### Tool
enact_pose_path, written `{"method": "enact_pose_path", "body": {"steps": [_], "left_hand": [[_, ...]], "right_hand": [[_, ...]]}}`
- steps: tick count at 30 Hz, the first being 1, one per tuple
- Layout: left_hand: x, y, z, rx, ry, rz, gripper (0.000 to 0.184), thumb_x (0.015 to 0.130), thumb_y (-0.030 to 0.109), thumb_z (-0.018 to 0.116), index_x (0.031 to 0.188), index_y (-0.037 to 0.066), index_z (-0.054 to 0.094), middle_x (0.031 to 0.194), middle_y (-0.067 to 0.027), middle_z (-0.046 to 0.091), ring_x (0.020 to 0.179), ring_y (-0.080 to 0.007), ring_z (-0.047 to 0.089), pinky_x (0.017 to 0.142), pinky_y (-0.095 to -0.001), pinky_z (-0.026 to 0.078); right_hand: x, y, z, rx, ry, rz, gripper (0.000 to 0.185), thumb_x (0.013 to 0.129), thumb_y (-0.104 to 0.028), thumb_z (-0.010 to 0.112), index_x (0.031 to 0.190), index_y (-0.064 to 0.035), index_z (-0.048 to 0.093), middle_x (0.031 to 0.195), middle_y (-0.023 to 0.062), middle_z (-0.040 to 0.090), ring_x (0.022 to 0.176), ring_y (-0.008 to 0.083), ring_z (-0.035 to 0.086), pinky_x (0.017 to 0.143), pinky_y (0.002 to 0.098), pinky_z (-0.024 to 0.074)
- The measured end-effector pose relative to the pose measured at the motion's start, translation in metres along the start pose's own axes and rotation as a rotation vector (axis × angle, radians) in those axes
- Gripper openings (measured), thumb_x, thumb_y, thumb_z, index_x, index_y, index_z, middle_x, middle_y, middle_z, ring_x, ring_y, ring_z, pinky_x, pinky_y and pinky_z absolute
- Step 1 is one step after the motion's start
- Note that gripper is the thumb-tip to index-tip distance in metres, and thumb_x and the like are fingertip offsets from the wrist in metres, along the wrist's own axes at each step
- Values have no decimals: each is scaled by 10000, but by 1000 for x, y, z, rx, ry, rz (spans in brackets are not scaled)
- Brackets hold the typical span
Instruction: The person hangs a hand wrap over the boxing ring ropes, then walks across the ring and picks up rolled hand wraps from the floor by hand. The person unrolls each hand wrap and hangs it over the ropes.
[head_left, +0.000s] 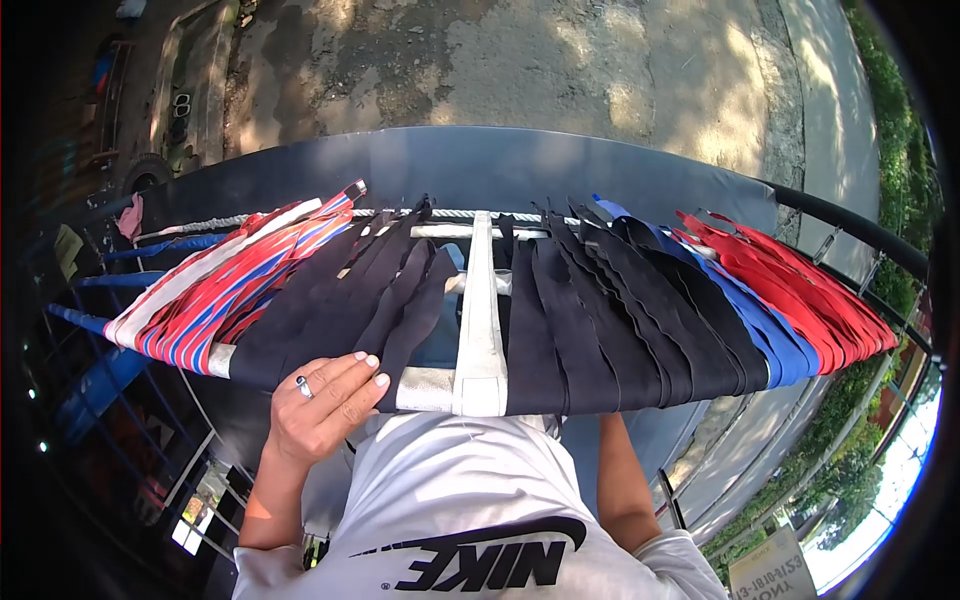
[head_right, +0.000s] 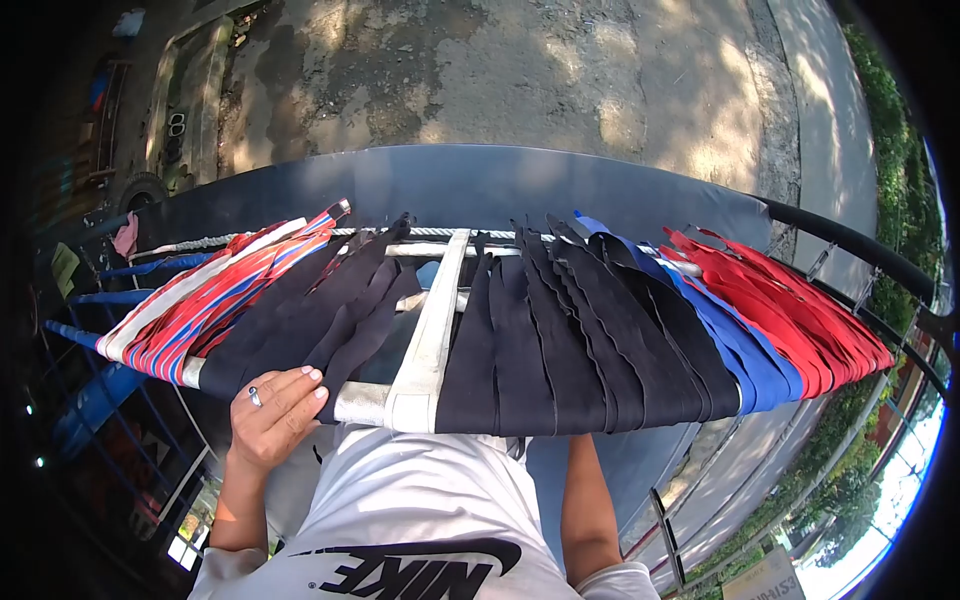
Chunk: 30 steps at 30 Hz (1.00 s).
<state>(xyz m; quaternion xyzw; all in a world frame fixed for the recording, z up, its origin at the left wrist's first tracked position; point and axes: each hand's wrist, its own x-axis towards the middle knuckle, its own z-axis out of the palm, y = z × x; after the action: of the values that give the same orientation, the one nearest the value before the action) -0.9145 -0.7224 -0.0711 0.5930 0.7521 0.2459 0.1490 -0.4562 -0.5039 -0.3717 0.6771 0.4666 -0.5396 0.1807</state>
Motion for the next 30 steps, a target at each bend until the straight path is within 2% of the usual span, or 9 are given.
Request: {"method": "enact_pose_path", "body": {"steps": [11, 14, 17, 21, 24, 25, 26, 28, 30], "left_hand": [[-22, -21, -17, 20, 44, 30, 345, 794, 223, 787, 1074, 26, 743, 1047, -159, 738, 973, -301, 729, 769, -385, 585], [-22, -19, -18, 9, 39, 5, 359, 777, 222, 807, 1063, 14, 746, 1068, -165, 735, 984, -308, 726, 810, -401, 584], [-25, -19, -18, -15, 12, -43, 466, 796, 299, 818, 1142, 4, 716, 1207, -211, 688, 1104, -357, 681, 909, -443, 556], [-32, -19, -18, 55, 155, 98, 672, 909, 481, 715, 1379, 24, 568, 1463, -300, 495, 1330, -478, 505, 1076, -526, 433], [-34, 10, -21, -60, 301, 249, 466, 955, 369, 678, 1263, 25, 616, 1322, -251, 606, 1155, -396, 612, 947, -456, 525], [-30, 23, -20, -242, 280, 265, 333, 899, 280, 748, 1130, 47, 694, 1142, -155, 706, 1011, -302, 657, 823, -373, 573], [-30, 36, -18, -371, 184, 272, 241, 865, 212, 769, 1032, 43, 730, 1014, -109, 738, 916, -258, 684, 783, -354, 575], [-29, 49, 9, -495, 45, 328, 200, 838, 171, 778, 978, 32, 748, 938, -107, 742, 859, -250, 690, 751, -337, 576], [-29, 62, 45, -577, -142, 224, 310, 836, 171, 781, 1095, 11, 724, 1039, -155, 730, 953, -302, 680, 824, -369, 567]], "right_hand": [[-43, 31, 23, 36, 10, 14, 601, 915, -363, 723, 1379, -26, 544, 1298, 191, 607, 1034, 289, 695, 684, 365, 657], [-63, 29, 29, 5, 7, 45, 642, 943, -378, 689, 1461, -70, 464, 1326, 140, 587, 1100, 275, 662, 710, 371, 636], [-87, 19, 41, 91, 50, 46, 629, 953, -387, 679, 1443, -52, 470, 1323, 135, 585, 1092, 274, 660, 742, 370, 631], [-114, -2, 56, 343, 26, -50, 604, 959, -367, 680, 1429, -53, 467, 1302, 128, 584, 1096, 269, 657, 826, 402, 614], [-131, -15, 71, 595, 17, -208, 621, 968, -340, 675, 1463, -78, 407, 1295, 127, 582, 1110, 275, 658, 892, 434, 593], [-136, -18, 75, 680, 6, -280, 632, 972, -332, 673, 1476, -86, 384, 1297, 128, 580, 1118, 281, 657, 909, 444, 587], [-143, -24, 77, 743, -36, -324, 632, 974, -322, 671, 1480, -92, 371, 1304, 130, 578, 1132, 289, 655, 921, 452, 582], [-158, -37, 81, 864, -133, -425, 634, 979, -303, 666, 1487, -104, 343, 1318, 132, 574, 1160, 307, 650, 945, 468, 571], [-176, -53, 86, 965, -249, -493, 600, 989, -316, 646, 1473, -115, 354, 1348, 136, 571, 1194, 339, 638, 987, 488, 547]]}}
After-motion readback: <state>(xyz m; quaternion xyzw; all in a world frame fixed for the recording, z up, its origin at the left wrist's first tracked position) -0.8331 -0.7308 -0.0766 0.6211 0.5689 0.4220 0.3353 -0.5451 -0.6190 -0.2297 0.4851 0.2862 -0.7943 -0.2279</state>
